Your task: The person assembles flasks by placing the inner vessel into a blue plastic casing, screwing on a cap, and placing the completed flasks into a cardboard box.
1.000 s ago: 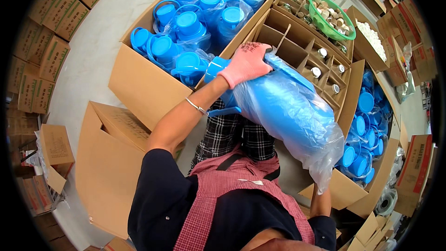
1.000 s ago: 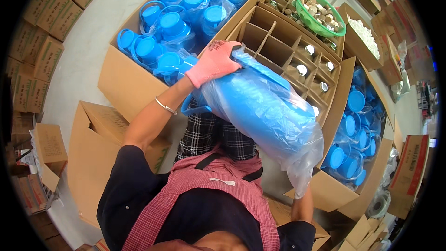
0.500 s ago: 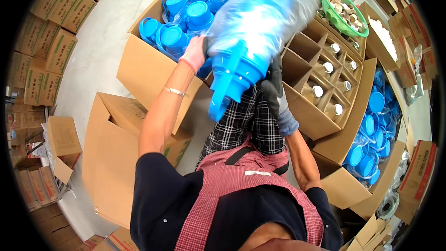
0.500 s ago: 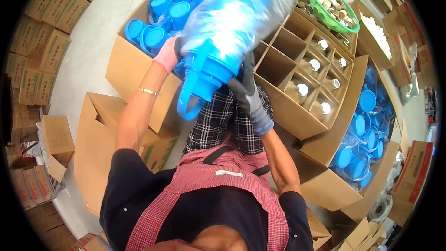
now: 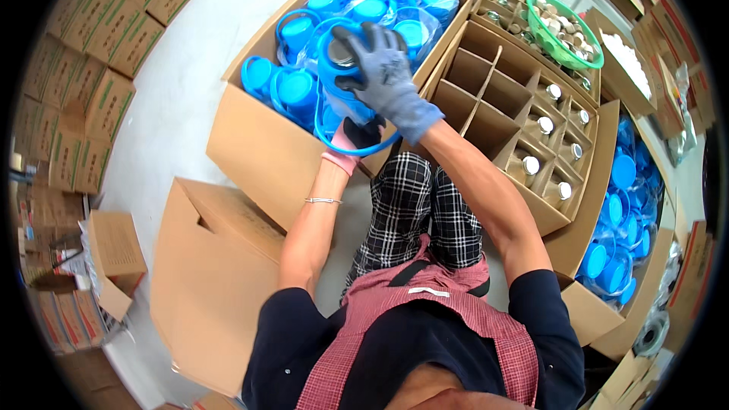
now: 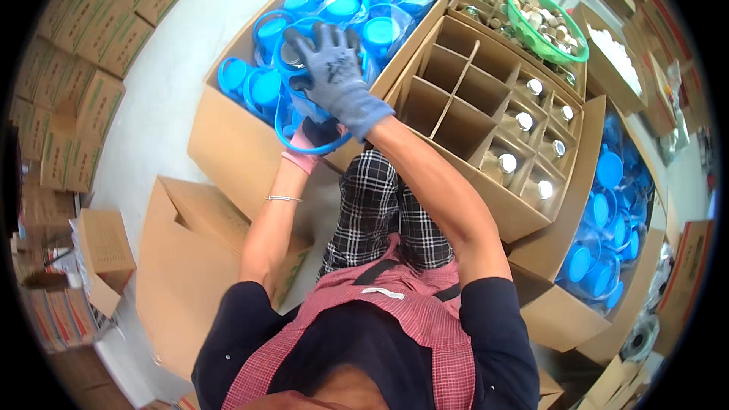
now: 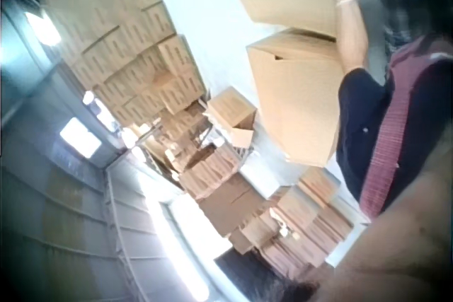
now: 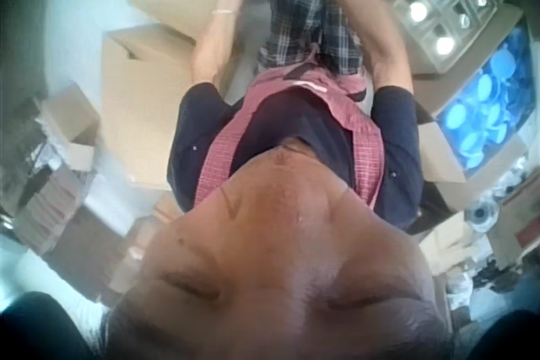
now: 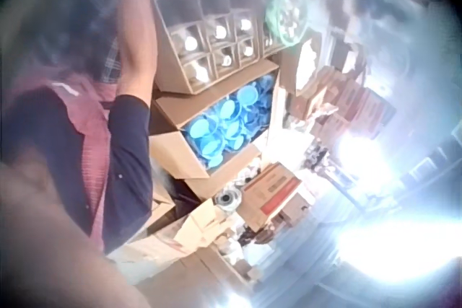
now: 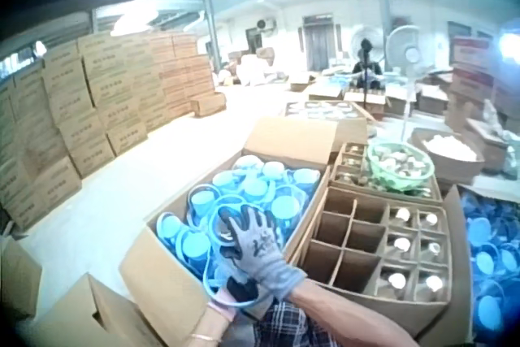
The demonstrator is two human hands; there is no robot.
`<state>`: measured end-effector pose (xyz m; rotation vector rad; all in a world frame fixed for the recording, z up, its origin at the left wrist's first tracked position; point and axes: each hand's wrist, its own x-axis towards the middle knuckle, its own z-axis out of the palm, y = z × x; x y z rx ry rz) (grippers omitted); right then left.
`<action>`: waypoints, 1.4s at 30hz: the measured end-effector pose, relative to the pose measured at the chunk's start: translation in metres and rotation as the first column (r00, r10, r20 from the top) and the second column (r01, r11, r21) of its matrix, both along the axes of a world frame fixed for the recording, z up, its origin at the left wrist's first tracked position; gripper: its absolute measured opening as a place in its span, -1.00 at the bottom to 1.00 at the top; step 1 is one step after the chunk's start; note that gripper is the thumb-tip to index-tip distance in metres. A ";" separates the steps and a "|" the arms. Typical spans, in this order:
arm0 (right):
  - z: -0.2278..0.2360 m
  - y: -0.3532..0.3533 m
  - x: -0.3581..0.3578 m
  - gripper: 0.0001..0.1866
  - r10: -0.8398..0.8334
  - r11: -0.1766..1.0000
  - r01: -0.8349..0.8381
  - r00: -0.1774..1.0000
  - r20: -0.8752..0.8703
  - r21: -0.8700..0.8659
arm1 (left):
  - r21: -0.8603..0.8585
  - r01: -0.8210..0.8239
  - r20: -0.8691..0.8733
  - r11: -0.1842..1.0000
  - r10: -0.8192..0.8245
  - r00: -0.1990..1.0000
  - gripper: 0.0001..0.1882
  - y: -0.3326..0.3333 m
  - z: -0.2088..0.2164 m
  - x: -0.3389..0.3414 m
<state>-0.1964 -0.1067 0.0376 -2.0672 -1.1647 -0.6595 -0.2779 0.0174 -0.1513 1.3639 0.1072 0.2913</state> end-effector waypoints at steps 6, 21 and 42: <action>-0.058 0.054 0.008 -0.55 -0.118 0.968 0.163 0.967 0.227 -0.190 | -0.479 -0.147 -0.158 0.865 0.079 0.984 -0.68 0.047 -0.036 0.009; -0.064 -0.026 0.083 -0.18 -0.267 0.959 0.168 0.801 -0.536 -0.226 | 0.937 -0.278 0.260 -0.210 -0.109 0.960 -0.82 0.116 0.131 0.102; -0.186 -0.755 -0.095 0.29 -0.824 0.055 0.852 -0.256 -0.506 -0.521 | 0.273 0.090 -0.152 0.958 -0.049 0.987 -0.55 -0.043 0.116 -0.024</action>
